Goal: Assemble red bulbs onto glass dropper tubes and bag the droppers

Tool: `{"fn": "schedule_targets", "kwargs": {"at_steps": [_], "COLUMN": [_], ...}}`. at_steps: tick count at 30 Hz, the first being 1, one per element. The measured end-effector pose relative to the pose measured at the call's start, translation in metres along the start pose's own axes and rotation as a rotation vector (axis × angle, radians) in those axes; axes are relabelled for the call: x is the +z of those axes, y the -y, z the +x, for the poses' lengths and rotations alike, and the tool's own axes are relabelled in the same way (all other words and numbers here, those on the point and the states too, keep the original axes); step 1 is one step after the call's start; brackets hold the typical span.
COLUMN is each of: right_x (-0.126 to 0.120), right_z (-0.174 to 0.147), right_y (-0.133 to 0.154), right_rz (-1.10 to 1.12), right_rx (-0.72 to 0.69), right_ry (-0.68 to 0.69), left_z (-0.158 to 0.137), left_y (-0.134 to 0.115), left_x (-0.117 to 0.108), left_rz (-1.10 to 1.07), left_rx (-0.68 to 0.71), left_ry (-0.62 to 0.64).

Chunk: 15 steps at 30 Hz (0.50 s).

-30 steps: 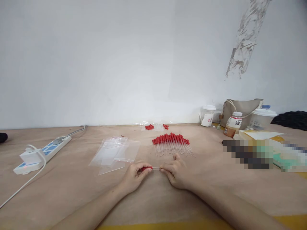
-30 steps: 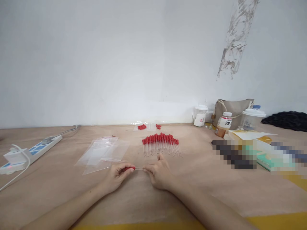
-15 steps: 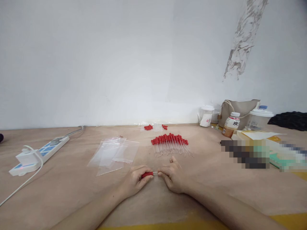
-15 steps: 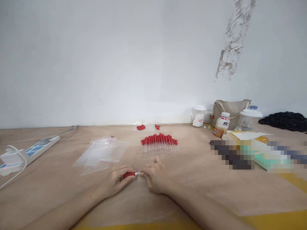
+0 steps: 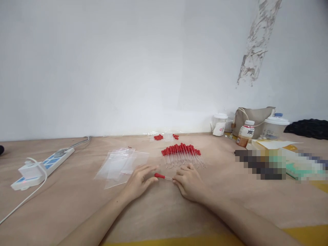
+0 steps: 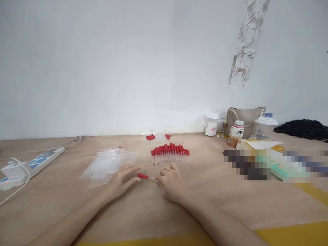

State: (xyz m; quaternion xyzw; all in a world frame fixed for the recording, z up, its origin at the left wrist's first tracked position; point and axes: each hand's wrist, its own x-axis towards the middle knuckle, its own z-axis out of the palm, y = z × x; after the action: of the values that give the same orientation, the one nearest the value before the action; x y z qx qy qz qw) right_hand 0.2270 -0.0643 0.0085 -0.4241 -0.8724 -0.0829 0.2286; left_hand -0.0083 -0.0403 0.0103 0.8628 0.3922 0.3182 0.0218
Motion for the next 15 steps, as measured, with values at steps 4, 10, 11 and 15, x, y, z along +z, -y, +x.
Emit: {"fn": "schedule_targets", "kwargs": {"at_steps": [4, 10, 11, 15], "right_x": [0.005, 0.013, 0.017, 0.033], "right_z": [0.01, 0.052, 0.06, 0.089], "right_y": [-0.019, -0.023, -0.019, -0.006], "right_rz": [0.233, 0.139, 0.115, 0.003], "right_rx": [0.431, 0.597, 0.597, 0.631], "right_ry": [-0.046, -0.089, -0.089, -0.018], "left_z": [-0.004, -0.011, -0.012, -0.013], "left_y": [0.034, 0.064, 0.064, 0.061], "left_x": [-0.011, -0.018, -0.017, -0.014], "left_rz": [0.236, 0.425, 0.427, 0.395], "left_rx": [-0.202, -0.469, -0.488, -0.528], "left_ry": [-0.012, 0.173, 0.199, 0.276]}}
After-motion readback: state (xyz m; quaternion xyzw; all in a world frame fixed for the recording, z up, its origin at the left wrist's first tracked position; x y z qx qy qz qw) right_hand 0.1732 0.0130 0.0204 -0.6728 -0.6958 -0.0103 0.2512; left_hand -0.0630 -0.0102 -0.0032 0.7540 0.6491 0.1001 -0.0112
